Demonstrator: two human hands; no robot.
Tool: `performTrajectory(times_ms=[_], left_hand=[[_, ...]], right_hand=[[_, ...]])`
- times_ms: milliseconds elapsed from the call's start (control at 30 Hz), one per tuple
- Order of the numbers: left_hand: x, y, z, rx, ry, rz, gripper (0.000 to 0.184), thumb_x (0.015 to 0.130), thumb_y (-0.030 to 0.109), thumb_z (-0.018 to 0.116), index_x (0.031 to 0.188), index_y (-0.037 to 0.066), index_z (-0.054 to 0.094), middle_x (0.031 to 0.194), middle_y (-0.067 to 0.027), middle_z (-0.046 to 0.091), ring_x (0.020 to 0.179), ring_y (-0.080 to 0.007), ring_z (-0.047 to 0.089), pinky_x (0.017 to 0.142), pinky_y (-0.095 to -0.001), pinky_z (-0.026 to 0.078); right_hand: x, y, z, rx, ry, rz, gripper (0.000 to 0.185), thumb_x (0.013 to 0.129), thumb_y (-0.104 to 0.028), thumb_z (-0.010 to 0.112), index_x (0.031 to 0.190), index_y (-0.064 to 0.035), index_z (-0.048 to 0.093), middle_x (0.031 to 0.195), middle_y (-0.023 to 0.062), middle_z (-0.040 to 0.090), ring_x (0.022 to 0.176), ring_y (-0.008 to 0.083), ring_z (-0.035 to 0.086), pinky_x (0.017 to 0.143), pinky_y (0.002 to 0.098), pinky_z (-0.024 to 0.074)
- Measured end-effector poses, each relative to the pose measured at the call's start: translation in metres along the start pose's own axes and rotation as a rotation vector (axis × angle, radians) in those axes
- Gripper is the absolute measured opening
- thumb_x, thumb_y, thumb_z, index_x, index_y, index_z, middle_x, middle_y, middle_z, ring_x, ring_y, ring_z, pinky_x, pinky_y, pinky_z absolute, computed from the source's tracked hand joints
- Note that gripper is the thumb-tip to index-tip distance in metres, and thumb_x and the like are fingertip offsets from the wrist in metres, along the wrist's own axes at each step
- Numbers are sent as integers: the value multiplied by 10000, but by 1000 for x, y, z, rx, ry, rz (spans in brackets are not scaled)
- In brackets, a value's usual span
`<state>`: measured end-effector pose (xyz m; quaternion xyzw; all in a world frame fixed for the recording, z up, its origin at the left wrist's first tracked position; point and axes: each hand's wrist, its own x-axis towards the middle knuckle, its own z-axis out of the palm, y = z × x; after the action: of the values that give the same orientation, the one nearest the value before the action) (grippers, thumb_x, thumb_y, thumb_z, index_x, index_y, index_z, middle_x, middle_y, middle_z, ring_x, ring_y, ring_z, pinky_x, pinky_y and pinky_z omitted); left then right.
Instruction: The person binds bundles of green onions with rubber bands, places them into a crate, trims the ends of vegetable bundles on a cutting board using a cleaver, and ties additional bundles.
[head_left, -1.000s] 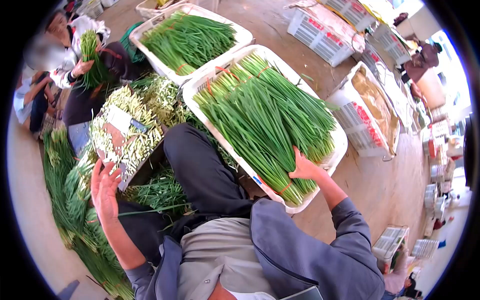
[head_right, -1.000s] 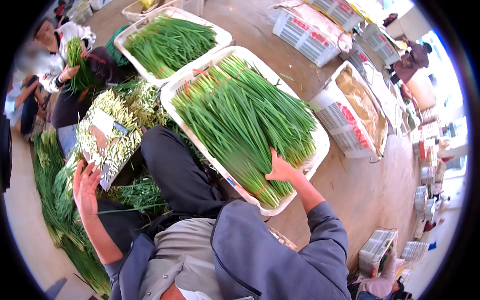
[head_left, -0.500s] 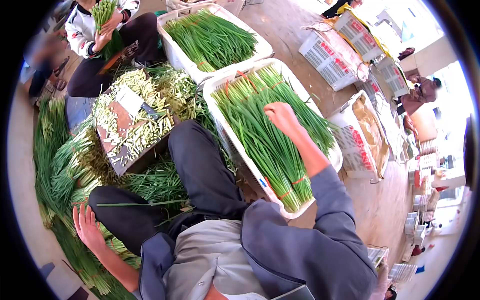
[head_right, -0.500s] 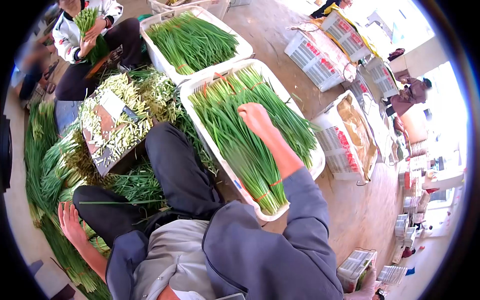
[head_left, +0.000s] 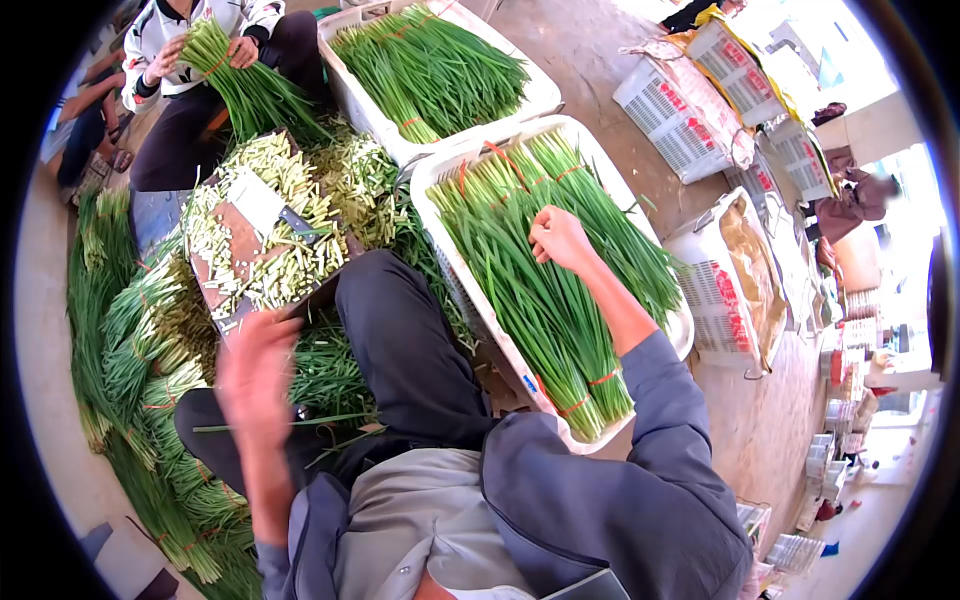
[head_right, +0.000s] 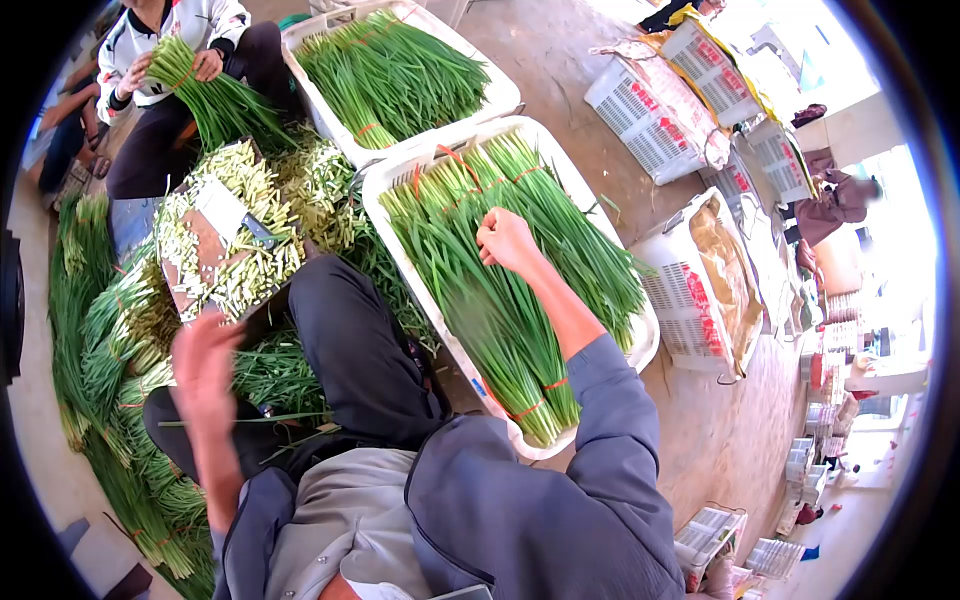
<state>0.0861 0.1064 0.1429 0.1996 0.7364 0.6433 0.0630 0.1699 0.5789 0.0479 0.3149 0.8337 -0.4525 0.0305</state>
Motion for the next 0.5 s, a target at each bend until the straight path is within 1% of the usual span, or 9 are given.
performTrajectory(times_ms=[33, 67, 100, 167, 233, 300, 367, 467, 500], left_hand=[[17, 23, 49, 134, -291, 16, 415, 901, 58, 663, 1315, 42, 640, 1244, -139, 683, 1108, -262, 680, 958, -356, 542], [27, 24, 97, 252, -515, 217, 450, 848, 53, 709, 1294, 51, 647, 1246, -130, 683, 1162, -286, 659, 1006, -392, 528], [31, 7, 151, 181, -725, 309, 492, 851, 111, 719, 1332, 71, 620, 1289, -157, 659, 1216, -335, 621, 1054, -428, 496], [17, -32, 254, 247, -849, 701, 578, 898, 315, 672, 1382, 21, 554, 1443, -214, 540, 1388, -367, 462, 1148, -503, 357], [15, -47, 325, 436, -923, 824, 683, 892, 426, 655, 1403, -7, 527, 1504, -218, 475, 1441, -364, 391, 1197, -509, 275], [11, -76, 360, 442, -995, 593, 786, 874, 515, 649, 1442, -4, 493, 1552, -202, 420, 1472, -355, 337, 1214, -535, 219], [5, -111, 351, 625, -1050, 673, 941, 864, 635, 622, 1571, 76, 351, 1656, -163, 271, 1549, -352, 193, 1242, -586, 131], [-3, -107, 352, 636, -1099, 580, 950, 882, 649, 603, 1605, 118, 290, 1683, -139, 215, 1567, -344, 142, 1257, -574, 96], [1, -108, 354, 639, -1097, 593, 940, 889, 647, 598, 1605, 121, 291, 1685, -134, 212, 1566, -343, 144, 1256, -575, 97]], right_hand=[[1, 3, -2, 201, 3, 62, 188, 907, -45, 574, 1065, 52, 608, 811, 152, 672, 617, 177, 673, 543, 341, 585], [1, 1, -5, 279, -40, 106, 337, 924, -33, 584, 1237, 72, 515, 863, 149, 660, 648, 200, 671, 574, 332, 605], [0, 2, -5, 274, -43, 104, 337, 924, -33, 584, 1237, 72, 515, 863, 149, 660, 648, 200, 671, 574, 332, 605], [-2, 3, -5, 411, -80, 123, 374, 941, -31, 584, 1292, 58, 493, 904, 164, 651, 687, 198, 664, 599, 341, 604], [-2, 8, -5, 445, -103, 166, 336, 971, -66, 595, 1283, 37, 525, 902, 132, 657, 713, 182, 652, 623, 310, 578], [3, 14, -10, 489, -169, 233, 260, 982, -88, 606, 1219, 13, 571, 856, 88, 658, 696, 153, 637, 592, 274, 541], [5, 8, -31, 871, -105, 95, 155, 999, -104, 598, 1124, -14, 609, 829, 47, 655, 647, 122, 605, 553, 256, 507], [3, -28, -59, 892, 145, -73, 256, 1003, -125, 573, 1225, 2, 571, 802, 42, 623, 614, 124, 581, 537, 275, 497], [10, -35, -62, 568, 82, -90, 260, 1002, -125, 570, 1222, 10, 594, 808, 52, 635, 633, 131, 600, 558, 284, 519]])
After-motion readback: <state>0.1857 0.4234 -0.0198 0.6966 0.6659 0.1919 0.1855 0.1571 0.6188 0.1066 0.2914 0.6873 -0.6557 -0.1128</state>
